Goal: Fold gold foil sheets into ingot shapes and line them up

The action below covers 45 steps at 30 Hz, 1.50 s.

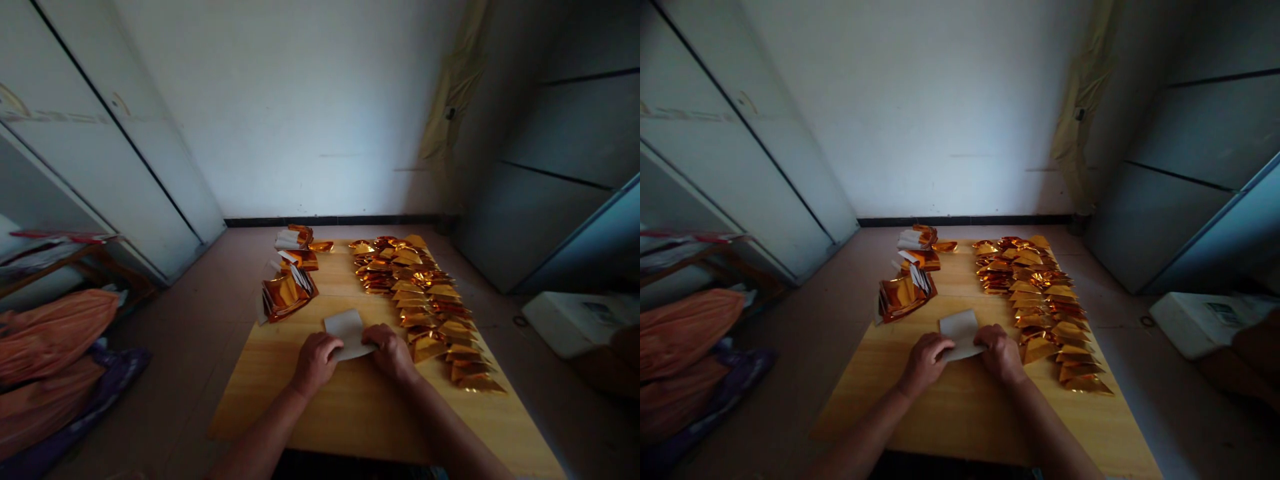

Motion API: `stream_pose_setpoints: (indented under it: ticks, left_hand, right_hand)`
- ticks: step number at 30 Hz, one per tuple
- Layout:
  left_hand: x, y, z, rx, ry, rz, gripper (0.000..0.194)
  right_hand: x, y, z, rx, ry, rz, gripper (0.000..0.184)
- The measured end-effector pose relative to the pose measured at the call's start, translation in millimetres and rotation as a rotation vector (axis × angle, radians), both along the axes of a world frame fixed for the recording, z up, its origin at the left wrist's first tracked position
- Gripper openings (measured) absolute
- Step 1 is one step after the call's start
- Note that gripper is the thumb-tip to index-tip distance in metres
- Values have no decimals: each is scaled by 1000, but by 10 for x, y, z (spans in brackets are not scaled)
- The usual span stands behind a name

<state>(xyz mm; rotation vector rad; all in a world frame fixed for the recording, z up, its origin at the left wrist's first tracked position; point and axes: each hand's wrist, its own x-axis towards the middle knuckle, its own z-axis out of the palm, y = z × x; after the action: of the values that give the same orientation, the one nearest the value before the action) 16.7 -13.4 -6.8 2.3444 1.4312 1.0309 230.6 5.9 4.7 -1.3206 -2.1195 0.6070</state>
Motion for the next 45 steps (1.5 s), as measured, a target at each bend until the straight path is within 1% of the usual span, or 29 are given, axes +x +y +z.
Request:
stream_pose_setpoints:
  ticks: [2,4,6,8,9,11,13,15,17,19,22,24,26,28,32,35,39,45]
  left_hand:
    - [-23,5,34,14,1,-43,24]
    - [-58,2,76,6,9,-77,18]
    - [-94,-7,118,-36,36,-108,14]
    - [-111,-9,151,-108,55,-97,19]
    - [-108,-1,161,-148,54,-66,22]
    - [-76,39,164,-211,21,38,25]
    - [-19,108,147,-232,-40,146,28]
    - [45,187,122,-246,-96,242,36]
    - [102,251,103,-267,-103,310,44]
    - [143,282,97,-280,-88,361,50]
    - [175,269,108,-244,-46,372,51]
    - [187,243,121,-222,-9,359,43]
    - [196,222,133,-230,25,353,30]
    - [205,216,143,-246,45,356,21]
    - [224,234,153,-263,66,370,20]
    - [236,247,152,-284,95,380,22]
    - [252,248,160,-312,138,385,19]
    - [290,241,210,-339,208,416,18]
  right_hand:
    - [33,-1,9,-3,-23,61,38]
    - [50,17,34,-37,-19,96,35]
    - [41,44,78,-114,-15,68,27]
    - [-2,74,134,-204,-40,-21,23]
    - [-39,90,163,-236,-70,-79,25]
    - [-133,119,217,-238,-146,-198,28]
    - [-241,147,259,-238,-231,-308,25]
    - [-340,172,284,-253,-345,-381,24]
    - [-415,196,291,-258,-448,-412,25]
    - [-461,221,285,-242,-505,-418,27]
    - [-487,254,277,-217,-538,-398,29]
    - [-490,267,282,-223,-555,-385,28]
    - [-490,267,290,-226,-577,-386,26]
    - [-487,257,291,-189,-591,-392,26]
    - [-477,258,252,-101,-595,-383,30]
    - [-476,303,216,-112,-631,-364,31]
    - [-485,361,200,-155,-663,-351,30]
    - [-497,334,199,-170,-643,-398,29]
